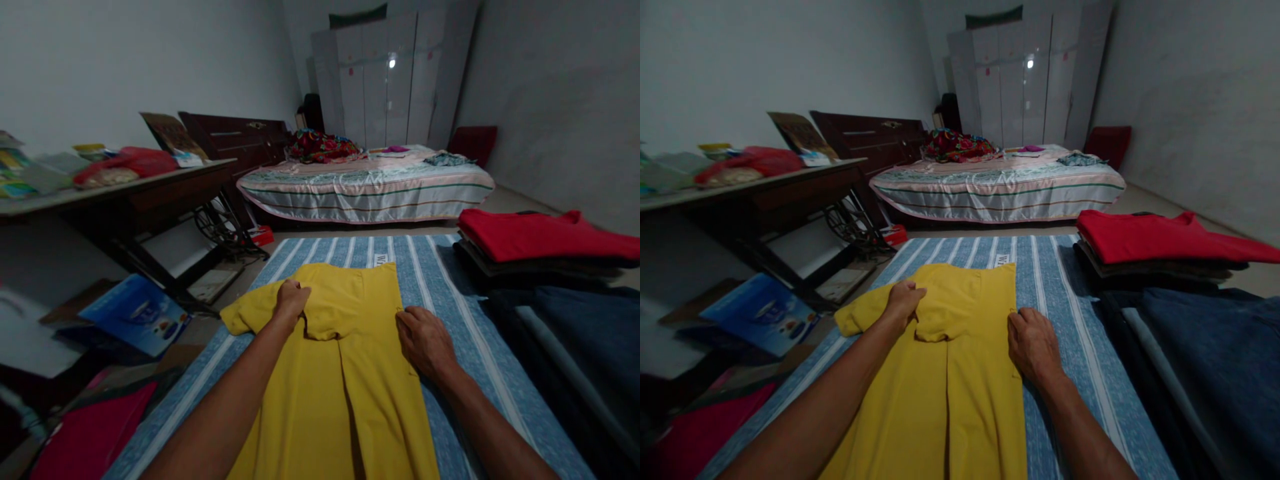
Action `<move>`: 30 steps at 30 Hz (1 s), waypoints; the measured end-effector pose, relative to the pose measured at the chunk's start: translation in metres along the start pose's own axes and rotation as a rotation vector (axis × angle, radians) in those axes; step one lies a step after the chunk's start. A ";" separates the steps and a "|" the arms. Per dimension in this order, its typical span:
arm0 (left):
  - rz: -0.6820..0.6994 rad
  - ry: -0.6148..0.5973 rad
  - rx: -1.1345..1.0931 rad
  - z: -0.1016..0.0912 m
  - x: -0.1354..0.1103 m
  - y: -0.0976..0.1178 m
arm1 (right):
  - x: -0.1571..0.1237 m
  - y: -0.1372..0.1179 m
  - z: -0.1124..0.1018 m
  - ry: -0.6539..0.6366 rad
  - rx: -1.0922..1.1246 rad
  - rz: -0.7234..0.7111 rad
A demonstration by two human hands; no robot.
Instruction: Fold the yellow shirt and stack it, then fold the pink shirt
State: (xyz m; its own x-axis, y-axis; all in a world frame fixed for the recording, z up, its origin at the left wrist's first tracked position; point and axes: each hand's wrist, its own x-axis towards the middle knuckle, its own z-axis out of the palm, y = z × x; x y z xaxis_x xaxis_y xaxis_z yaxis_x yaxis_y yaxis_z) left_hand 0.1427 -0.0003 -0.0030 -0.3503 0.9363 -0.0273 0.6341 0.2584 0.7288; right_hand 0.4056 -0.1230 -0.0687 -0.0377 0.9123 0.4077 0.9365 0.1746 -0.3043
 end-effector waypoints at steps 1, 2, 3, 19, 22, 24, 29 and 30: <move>-0.010 -0.029 -0.030 0.000 -0.005 0.000 | 0.000 0.000 0.000 0.002 0.000 -0.001; -0.015 -0.047 -0.046 0.000 -0.010 0.000 | 0.000 0.000 -0.001 0.003 0.000 -0.002; -0.020 -0.060 -0.063 0.000 -0.015 0.000 | 0.000 0.000 0.000 0.003 0.001 -0.003; -0.159 -0.321 -0.320 -0.019 -0.047 -0.007 | -0.001 0.001 -0.001 -0.014 0.026 0.011; -0.086 -0.309 0.007 -0.022 -0.047 -0.012 | 0.000 0.002 -0.001 -0.017 0.019 0.011; 0.078 -0.251 0.305 -0.024 -0.049 -0.012 | 0.000 0.002 -0.001 -0.022 0.016 0.015; 0.515 -0.125 0.739 -0.029 -0.075 0.004 | 0.001 0.001 -0.003 -0.035 0.011 0.021; 0.571 -0.129 0.765 -0.028 -0.084 0.007 | 0.001 0.001 -0.004 -0.036 0.006 0.022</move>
State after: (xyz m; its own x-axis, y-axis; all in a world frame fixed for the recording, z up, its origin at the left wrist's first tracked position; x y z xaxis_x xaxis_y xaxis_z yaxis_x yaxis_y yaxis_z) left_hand 0.1571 -0.0834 0.0242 0.1996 0.9762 0.0848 0.9794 -0.2014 0.0130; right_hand 0.4078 -0.1231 -0.0653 -0.0298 0.9288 0.3694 0.9350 0.1566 -0.3183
